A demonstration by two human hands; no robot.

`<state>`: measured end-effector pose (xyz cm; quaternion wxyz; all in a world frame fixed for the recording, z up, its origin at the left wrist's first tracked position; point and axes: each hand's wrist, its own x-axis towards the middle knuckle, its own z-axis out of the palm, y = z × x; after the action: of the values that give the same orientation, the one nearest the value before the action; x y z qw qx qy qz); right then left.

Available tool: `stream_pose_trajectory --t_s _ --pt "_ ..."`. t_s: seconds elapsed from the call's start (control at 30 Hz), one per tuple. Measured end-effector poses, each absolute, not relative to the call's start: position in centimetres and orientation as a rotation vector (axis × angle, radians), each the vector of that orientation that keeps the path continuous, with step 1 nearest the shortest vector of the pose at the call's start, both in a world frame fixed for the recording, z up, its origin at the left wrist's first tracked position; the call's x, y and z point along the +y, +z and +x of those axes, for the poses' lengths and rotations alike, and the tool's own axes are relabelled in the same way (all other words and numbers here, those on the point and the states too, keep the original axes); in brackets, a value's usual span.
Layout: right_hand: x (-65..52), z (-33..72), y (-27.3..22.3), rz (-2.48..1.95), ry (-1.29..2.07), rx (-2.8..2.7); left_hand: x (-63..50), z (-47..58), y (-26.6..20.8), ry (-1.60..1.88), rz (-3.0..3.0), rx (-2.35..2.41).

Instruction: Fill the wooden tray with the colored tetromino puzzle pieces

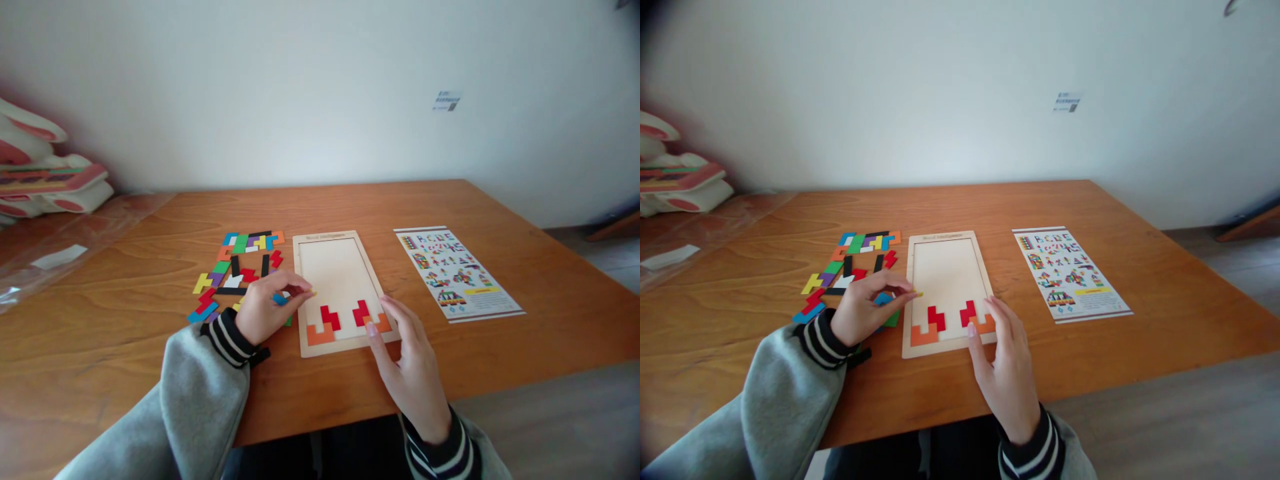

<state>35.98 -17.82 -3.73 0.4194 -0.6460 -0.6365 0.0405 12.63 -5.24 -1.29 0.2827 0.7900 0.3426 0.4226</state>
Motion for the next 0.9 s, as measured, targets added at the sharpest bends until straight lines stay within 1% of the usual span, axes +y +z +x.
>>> stream_pose_trajectory --t_s 0.23,0.43,0.9 --pt "-18.2 36.0 -3.1 -1.434 0.075 -1.826 -7.9 14.8 -1.3 0.892 1.848 0.709" --pt "-18.3 35.8 -2.5 -1.265 0.099 -2.005 -9.2 15.6 -1.3 0.834 1.819 0.615" --pt "-18.0 35.7 -3.0 -1.403 0.037 -1.869 -9.2 15.7 -1.9 0.879 1.756 0.674"
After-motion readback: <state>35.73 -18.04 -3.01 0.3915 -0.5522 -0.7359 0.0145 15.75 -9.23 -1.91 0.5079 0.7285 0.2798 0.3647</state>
